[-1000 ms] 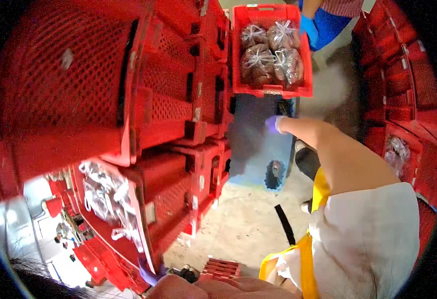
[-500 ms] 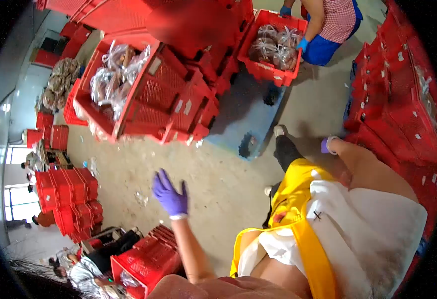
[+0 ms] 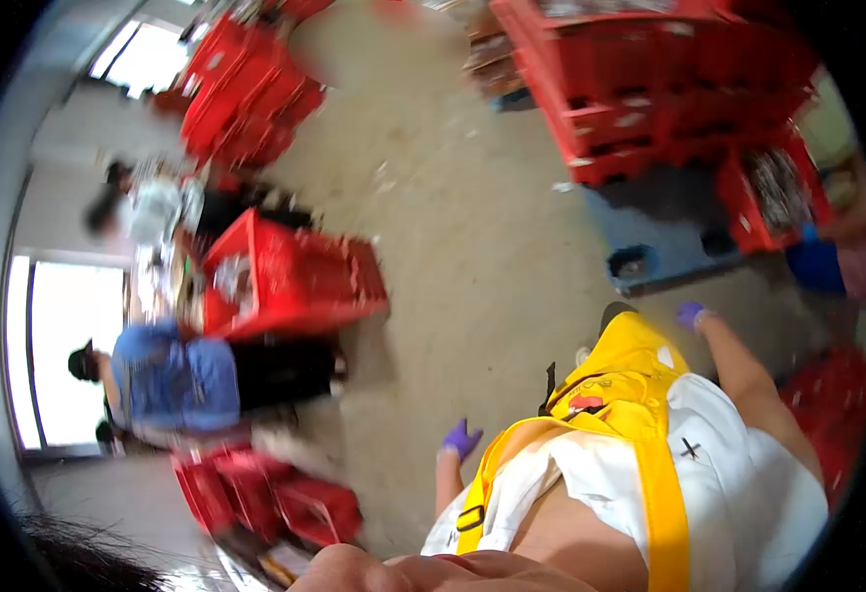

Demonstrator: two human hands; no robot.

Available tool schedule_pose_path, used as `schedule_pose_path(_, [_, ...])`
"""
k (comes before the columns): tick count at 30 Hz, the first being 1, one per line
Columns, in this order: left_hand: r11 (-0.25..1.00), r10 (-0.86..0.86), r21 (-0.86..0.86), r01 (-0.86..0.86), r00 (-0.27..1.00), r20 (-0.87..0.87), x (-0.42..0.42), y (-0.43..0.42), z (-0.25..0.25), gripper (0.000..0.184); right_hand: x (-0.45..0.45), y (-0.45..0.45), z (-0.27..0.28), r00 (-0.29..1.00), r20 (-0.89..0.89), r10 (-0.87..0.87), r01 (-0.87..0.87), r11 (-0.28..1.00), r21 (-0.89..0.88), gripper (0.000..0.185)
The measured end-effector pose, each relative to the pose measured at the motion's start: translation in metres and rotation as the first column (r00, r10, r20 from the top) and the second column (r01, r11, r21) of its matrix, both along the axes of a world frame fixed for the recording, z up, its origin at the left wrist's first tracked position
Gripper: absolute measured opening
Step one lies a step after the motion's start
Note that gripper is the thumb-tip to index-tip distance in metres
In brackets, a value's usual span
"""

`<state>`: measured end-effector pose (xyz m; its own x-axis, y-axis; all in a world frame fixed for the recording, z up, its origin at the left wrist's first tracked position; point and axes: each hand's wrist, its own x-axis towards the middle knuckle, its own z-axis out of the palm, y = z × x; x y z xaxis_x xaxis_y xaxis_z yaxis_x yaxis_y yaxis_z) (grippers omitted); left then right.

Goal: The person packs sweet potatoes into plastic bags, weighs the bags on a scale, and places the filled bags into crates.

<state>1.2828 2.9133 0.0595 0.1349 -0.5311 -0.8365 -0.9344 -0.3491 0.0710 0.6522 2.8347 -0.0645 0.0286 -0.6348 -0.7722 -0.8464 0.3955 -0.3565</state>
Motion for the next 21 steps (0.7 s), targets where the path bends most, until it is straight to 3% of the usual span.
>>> schedule_pose_path(3, [0.983, 0.013, -0.182, -0.03, 0.995, -0.095, -0.023, -0.068, 0.011, 0.072, -0.003, -0.051, -0.055, 0.992, -0.024, 0.125, -0.127, 0.983, -0.13, 0.027])
schedule_pose_path(6, [0.962, 0.05, -0.25, -0.11, 0.971, -0.236, -0.039, -0.158, 0.037, 0.067, 0.013, -0.107, -0.046, 0.959, -0.03, 0.283, -0.285, 0.947, -0.15, 0.029])
schedule_pose_path(9, [0.942, 0.049, -0.312, -0.125, 0.969, -0.242, -0.02, -0.248, 0.051, 0.065, 0.048, -0.163, -0.011, 0.983, -0.013, 0.184, -0.18, 0.973, 0.145, 0.031])
schedule_pose_path(11, [0.93, 0.06, -0.339, -0.144, 0.968, -0.245, 0.007, -0.308, 0.053, 0.064, 0.049, -0.197, -0.045, 0.995, -0.033, 0.097, -0.08, 0.94, 0.333, 0.038])
schedule_pose_path(13, [0.933, 0.177, -0.268, -0.241, 0.954, -0.242, 0.035, -0.347, 0.045, 0.063, 0.048, -0.22, -0.061, 0.853, -0.063, 0.518, -0.52, 0.854, -0.026, 0.031])
schedule_pose_path(15, [0.894, 0.114, -0.423, -0.15, 0.987, -0.11, 0.084, -0.355, -0.017, 0.063, 0.059, -0.278, -0.068, 0.747, -0.079, 0.66, -0.656, 0.751, 0.073, 0.03])
schedule_pose_path(17, [0.925, 0.299, -0.224, -0.307, 0.952, -0.073, 0.119, -0.358, -0.011, 0.064, 0.092, -0.348, -0.062, 0.632, -0.077, 0.771, -0.763, 0.636, 0.11, 0.029])
schedule_pose_path(20, [0.879, 0.467, -0.092, -0.469, 0.883, -0.041, 0.157, -0.321, -0.03, 0.064, 0.156, -0.477, -0.038, 0.547, -0.064, 0.835, -0.823, 0.55, 0.144, 0.029])
schedule_pose_path(21, [0.866, 0.5, -0.005, -0.5, 0.866, -0.011, 0.168, -0.302, -0.049, 0.064, 0.191, -0.527, -0.02, 0.779, -0.038, 0.626, -0.575, 0.736, 0.358, 0.03])
